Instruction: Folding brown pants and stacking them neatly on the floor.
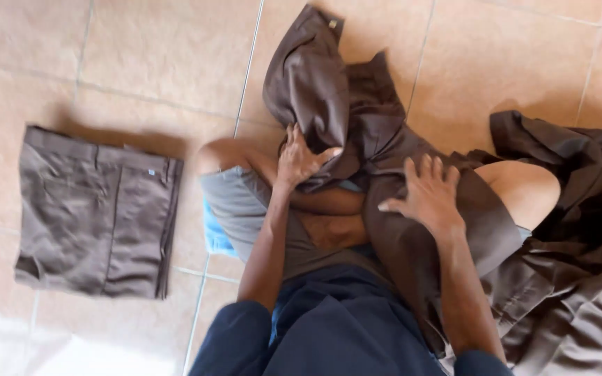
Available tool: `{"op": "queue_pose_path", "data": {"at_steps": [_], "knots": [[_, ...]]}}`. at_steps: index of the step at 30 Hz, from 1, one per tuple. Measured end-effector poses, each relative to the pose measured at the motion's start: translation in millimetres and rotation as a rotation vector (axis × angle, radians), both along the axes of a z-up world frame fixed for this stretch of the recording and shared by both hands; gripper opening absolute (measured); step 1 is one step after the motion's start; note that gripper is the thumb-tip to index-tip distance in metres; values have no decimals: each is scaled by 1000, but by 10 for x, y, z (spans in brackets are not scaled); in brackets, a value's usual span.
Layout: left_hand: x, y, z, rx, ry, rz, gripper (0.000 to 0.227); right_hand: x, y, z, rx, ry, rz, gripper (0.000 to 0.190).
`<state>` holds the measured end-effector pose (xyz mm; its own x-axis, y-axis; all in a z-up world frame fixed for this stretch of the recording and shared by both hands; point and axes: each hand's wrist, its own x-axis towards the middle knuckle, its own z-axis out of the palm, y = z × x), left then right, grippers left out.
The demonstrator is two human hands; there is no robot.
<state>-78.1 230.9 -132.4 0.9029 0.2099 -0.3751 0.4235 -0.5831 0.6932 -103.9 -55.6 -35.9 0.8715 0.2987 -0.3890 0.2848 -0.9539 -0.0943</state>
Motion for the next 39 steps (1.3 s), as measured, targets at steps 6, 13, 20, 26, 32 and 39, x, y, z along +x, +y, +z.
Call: {"op": "queue_pose_path", "data": {"at_steps": [6,13,20,26,32,39], "knots": [[228,-185,-791,328,36,-215,140,-306,-110,-612,35,-277,119,56],[254,-266,627,-491,-275,66,48,263,666,-301,826,-428,-477,47],[526,-1,1854,-733,-925,-86,27,225,1115,1477,995,-1201,-163,24],[835,268,1329,-366,-548,-526,66,-112,1088,-102,812,-494,-15,51],[264,-125,356,299,-594,171,64,-126,612,-384,497,-312,80,13],[-413,-978,-790,475,-430,-520,77,1234,369,-1164,354,-532,-72,95]]}}
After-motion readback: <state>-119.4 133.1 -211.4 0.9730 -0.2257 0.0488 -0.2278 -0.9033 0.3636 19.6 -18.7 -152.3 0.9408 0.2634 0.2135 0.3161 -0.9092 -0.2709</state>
